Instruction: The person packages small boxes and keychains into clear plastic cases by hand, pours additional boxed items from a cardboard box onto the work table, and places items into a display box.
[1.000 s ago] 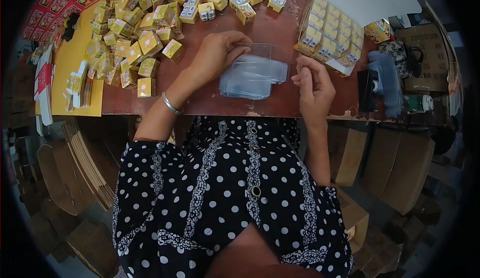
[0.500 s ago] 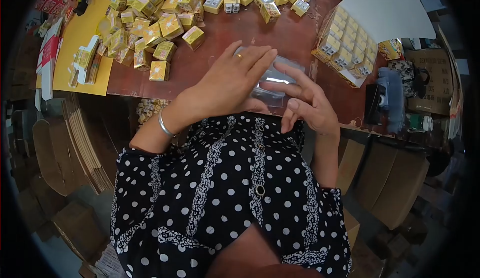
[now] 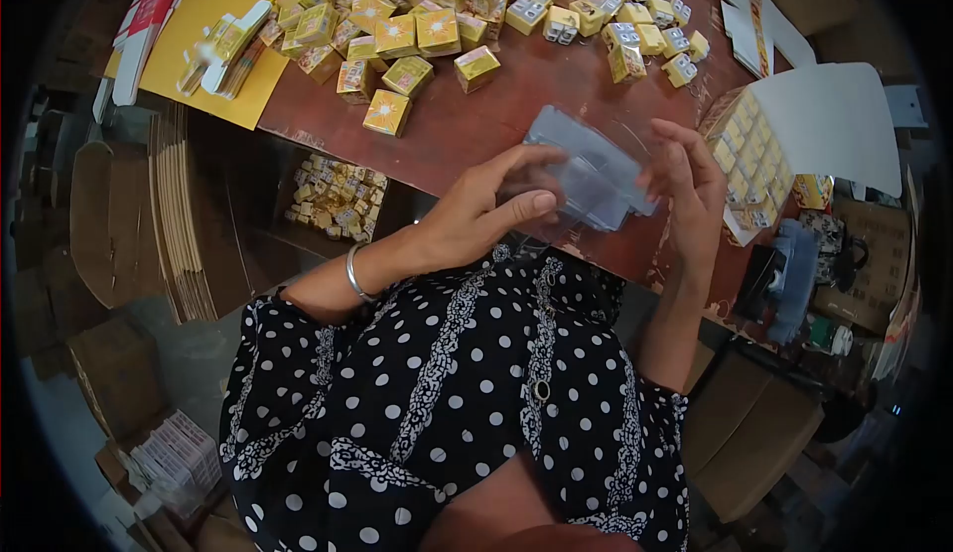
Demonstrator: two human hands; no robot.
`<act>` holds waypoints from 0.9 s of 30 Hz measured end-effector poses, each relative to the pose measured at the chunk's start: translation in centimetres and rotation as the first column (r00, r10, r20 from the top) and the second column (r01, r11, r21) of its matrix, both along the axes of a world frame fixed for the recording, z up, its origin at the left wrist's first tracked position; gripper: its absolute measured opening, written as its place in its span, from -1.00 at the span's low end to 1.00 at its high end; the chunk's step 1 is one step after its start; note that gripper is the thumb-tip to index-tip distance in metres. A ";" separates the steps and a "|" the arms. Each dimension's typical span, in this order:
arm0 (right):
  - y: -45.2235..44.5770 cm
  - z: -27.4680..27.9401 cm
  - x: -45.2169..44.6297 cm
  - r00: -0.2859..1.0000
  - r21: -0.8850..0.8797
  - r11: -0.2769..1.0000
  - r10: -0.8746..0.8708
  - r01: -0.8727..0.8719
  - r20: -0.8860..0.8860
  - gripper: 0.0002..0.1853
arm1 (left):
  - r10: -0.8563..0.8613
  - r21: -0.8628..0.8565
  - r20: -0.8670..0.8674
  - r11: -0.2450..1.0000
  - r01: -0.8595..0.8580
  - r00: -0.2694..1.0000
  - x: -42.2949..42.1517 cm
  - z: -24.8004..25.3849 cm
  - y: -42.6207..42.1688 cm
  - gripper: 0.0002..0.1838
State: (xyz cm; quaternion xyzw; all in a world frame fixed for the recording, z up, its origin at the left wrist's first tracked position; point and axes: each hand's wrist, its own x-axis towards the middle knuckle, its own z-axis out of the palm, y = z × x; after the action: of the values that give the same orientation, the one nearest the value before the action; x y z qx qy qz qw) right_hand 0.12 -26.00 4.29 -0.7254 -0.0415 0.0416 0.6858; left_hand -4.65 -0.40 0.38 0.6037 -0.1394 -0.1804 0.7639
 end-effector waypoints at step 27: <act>5.9 -10.3 16.2 0.857 -0.551 0.790 0.458 -0.270 0.236 -0.56 | 0.237 -0.064 -0.181 0.966 -0.252 0.954 -2.9 -4.5 6.5 -0.42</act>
State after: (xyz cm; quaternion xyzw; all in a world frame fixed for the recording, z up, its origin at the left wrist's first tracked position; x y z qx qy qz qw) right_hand 16.28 -20.08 -5.96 -0.8499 -0.2945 0.0521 0.4337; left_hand -7.54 6.10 -4.14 0.5649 -0.0049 -0.1294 0.8149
